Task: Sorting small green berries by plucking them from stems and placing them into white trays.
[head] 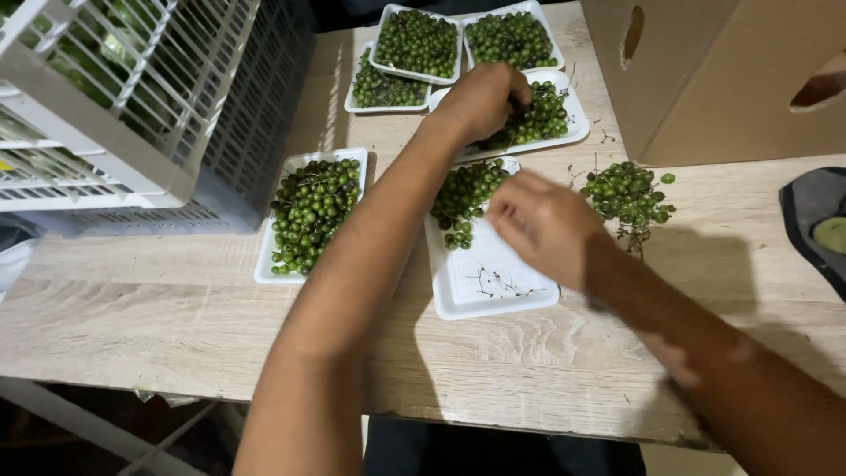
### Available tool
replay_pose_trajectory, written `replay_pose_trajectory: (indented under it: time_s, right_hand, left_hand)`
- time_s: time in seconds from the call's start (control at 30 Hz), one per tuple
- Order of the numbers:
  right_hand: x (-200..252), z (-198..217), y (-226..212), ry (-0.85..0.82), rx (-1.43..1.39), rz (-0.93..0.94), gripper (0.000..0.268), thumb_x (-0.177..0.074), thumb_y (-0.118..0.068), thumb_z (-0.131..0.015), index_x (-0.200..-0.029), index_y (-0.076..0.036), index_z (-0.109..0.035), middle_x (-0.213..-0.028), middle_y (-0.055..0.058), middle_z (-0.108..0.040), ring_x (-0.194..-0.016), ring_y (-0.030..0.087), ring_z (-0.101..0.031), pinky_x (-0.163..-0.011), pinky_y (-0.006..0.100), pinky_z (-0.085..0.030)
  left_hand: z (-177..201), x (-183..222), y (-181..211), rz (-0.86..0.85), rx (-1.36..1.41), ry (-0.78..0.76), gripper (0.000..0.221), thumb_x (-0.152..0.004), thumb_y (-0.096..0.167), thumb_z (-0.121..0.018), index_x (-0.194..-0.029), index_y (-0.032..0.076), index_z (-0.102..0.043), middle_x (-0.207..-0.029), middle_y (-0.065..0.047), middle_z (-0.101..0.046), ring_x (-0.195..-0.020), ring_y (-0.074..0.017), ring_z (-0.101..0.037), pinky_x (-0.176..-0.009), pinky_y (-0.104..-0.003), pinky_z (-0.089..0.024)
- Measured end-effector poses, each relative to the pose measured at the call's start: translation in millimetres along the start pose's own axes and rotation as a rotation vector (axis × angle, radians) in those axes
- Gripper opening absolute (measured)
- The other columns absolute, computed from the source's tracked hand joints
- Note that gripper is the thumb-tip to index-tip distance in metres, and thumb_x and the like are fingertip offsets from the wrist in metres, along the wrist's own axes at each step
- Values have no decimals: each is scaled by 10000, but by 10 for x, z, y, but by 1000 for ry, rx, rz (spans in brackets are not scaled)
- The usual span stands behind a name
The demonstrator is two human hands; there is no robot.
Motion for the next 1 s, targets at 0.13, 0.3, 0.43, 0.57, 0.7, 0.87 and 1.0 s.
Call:
replay_pose_trajectory:
  time_s: [0.13, 0.3, 0.43, 0.57, 0.7, 0.87, 1.0]
  right_hand:
    - [-60, 104, 209, 95, -25, -121, 175, -957, -1, -537, -1040, -51, -682, -949, 71, -660, -802, 191, -595, -742, 336, -520]
    - [-42, -3, 177, -56, -46, -14, 370, -938, 60, -467, -1222, -80, -660, -1147, 133, -669, -1040, 245, -625, -976, 373, -514]
    - [-31, 18, -337, -362, 86, 77, 430, -959, 10, -427, -1324, -128, -608, -1299, 129, -626, -1301, 305, -522, -1107, 448, -421]
    - [31, -377, -8, -274, 197, 298, 354, -966, -74, -497, -1311, -88, -577, -1342, 98, -577, -1216, 309, -512, -952, 417, -473]
    - [32, -293, 142, -346, 221, 137, 285, -969, -55, -470, -1121, -130, -700, -1114, 39, -668, -1103, 225, -591, -975, 324, -494]
    - [4, -20, 173, -228, -99, -154, 292, -913, 51, -468, -1023, -78, -706, -1027, 68, -687, -1049, 250, -640, -960, 414, -506]
    - [-2, -7, 131, -172, 47, -107, 133, -918, -99, -602, -954, -100, -730, -963, 74, -700, -925, 269, -681, -812, 386, -546]
  left_hand:
    - [41, 191, -70, -116, 151, 171, 405, -875, -84, -550, -1182, 120, -717, -1343, -167, -630, -1258, -349, -587, -1015, -460, -487]
    - [76, 769, -9, -264, 497, 370, 252, -914, -62, -594, -1090, 91, -690, -1078, -91, -718, -972, -222, -705, -858, -324, -592]
    - [0, 1296, 7, -31, 905, 393, 197, -960, 18, -589, -1111, 54, -710, -982, -141, -741, -778, -149, -736, -617, -268, -655]
    - [-172, 1570, -56, 36, 1004, 402, 220, -960, -11, -556, -1126, -2, -700, -970, -168, -734, -760, -155, -724, -591, -253, -644]
    - [-267, 1665, -68, 71, 1166, 376, 219, -963, -27, -539, -1114, -24, -697, -944, -163, -731, -747, -141, -715, -585, -227, -638]
    - [-312, 1714, -49, 85, 1326, 331, 199, -976, -12, -553, -1119, -58, -683, -913, -168, -732, -727, -134, -724, -594, -218, -653]
    - [-357, 1794, -67, 115, 1396, 320, 191, -982, -1, -564, -1123, -68, -675, -898, -171, -731, -716, -144, -734, -600, -231, -663]
Point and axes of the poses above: each hand's wrist, its own x-axis away from the middle knuckle, its own z-axis out of the back of the hand, y = z × x, the point moved 1 cm from there along -x, towards the middle knuckle
